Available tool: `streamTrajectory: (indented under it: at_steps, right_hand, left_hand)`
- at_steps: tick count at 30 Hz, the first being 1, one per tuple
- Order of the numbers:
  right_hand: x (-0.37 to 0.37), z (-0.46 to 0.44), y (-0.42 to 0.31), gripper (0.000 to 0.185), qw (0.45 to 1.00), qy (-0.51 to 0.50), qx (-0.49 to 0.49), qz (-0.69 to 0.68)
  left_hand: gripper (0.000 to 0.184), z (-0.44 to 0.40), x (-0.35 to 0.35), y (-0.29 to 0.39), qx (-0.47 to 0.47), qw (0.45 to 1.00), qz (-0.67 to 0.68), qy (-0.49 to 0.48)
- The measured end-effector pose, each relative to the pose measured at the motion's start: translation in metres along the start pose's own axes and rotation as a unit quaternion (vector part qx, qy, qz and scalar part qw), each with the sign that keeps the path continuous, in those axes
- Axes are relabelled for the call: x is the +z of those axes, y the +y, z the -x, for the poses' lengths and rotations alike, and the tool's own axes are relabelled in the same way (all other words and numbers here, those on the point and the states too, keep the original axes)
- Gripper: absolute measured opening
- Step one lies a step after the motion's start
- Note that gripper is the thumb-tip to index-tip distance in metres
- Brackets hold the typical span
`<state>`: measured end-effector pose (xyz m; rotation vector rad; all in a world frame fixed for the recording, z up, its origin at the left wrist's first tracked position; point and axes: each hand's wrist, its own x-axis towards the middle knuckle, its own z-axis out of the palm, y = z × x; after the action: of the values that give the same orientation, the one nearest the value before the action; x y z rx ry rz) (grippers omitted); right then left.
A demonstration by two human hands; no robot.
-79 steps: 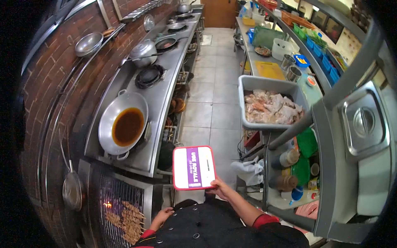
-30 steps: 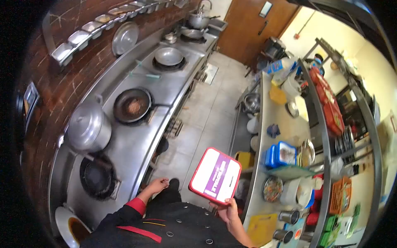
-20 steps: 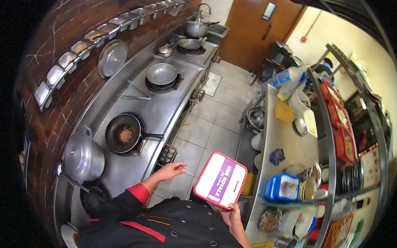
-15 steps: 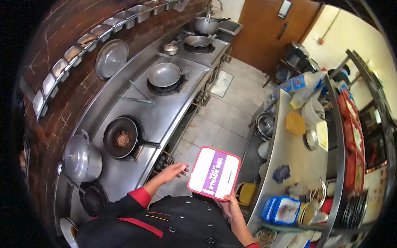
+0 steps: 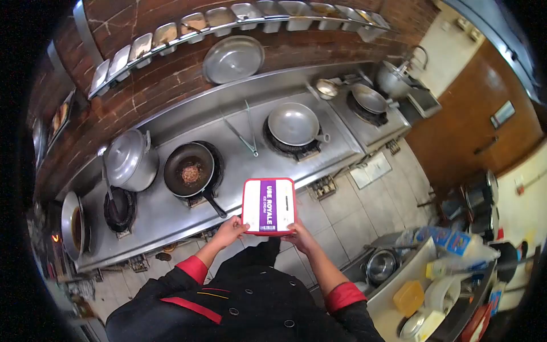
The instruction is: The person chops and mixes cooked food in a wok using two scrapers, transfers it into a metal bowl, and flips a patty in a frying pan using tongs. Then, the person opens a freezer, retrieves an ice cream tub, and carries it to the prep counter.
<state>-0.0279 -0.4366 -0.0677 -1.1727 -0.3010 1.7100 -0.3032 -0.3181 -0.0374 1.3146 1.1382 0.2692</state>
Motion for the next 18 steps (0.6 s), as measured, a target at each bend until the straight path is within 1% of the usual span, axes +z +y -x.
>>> streamTrajectory:
  at_steps: [1, 2, 4, 5, 7, 9, 10, 11, 14, 15, 16, 18]
  right_hand:
    - [-0.010, -0.024, -0.009, 0.078, 1.000, -0.014, 0.009, 0.016]
    - [-0.022, -0.052, -0.017, 0.076, 0.999, -0.035, 0.030, 0.025]
    - [-0.042, -0.099, -0.028, 0.074, 0.995, -0.060, 0.069, 0.034]
    - [-0.043, -0.119, -0.038, 0.072, 0.993, -0.063, 0.095, 0.034]
    - [-0.054, -0.145, -0.046, 0.067, 0.990, -0.072, 0.118, 0.008]
    - [-0.058, -0.162, -0.067, 0.064, 0.986, -0.103, 0.117, 0.061]
    - [-0.060, -0.169, -0.080, 0.061, 0.980, -0.110, 0.131, 0.104]
    - [-0.063, -0.171, -0.093, 0.073, 0.972, -0.126, 0.126, 0.154]
    - [-0.084, -0.159, -0.116, 0.085, 0.963, -0.126, 0.151, 0.187]
    - [-0.100, -0.150, -0.124, 0.084, 0.956, -0.153, 0.146, 0.204]
    - [-0.119, -0.143, -0.135, 0.082, 0.950, -0.156, 0.157, 0.221]
    - [-0.165, -0.130, -0.148, 0.080, 0.941, -0.158, 0.175, 0.244]
  left_hand:
    - [0.033, -0.014, 0.003, -0.003, -0.021, 0.999, 0.005, 0.033]
    - [0.031, -0.028, 0.005, -0.010, -0.013, 0.997, 0.058, 0.055]
    - [0.030, -0.055, 0.009, -0.031, -0.024, 0.993, 0.094, 0.073]
    - [0.028, -0.070, 0.006, -0.029, -0.040, 0.988, 0.126, 0.082]
    - [0.025, -0.083, 0.008, -0.022, -0.060, 0.984, 0.135, 0.099]
    - [0.024, -0.092, 0.014, -0.017, -0.060, 0.977, 0.156, 0.132]
    - [0.024, -0.096, 0.017, -0.014, -0.062, 0.976, 0.158, 0.138]
    - [0.023, -0.099, 0.018, -0.012, -0.061, 0.975, 0.160, 0.142]
    - [0.025, -0.110, 0.017, -0.025, -0.082, 0.969, 0.160, 0.167]
    - [0.023, -0.110, 0.018, -0.016, -0.099, 0.967, 0.161, 0.173]
    - [0.022, -0.109, 0.020, -0.013, -0.087, 0.962, 0.181, 0.185]
    - [0.021, -0.109, 0.021, -0.008, -0.085, 0.962, 0.176, 0.191]
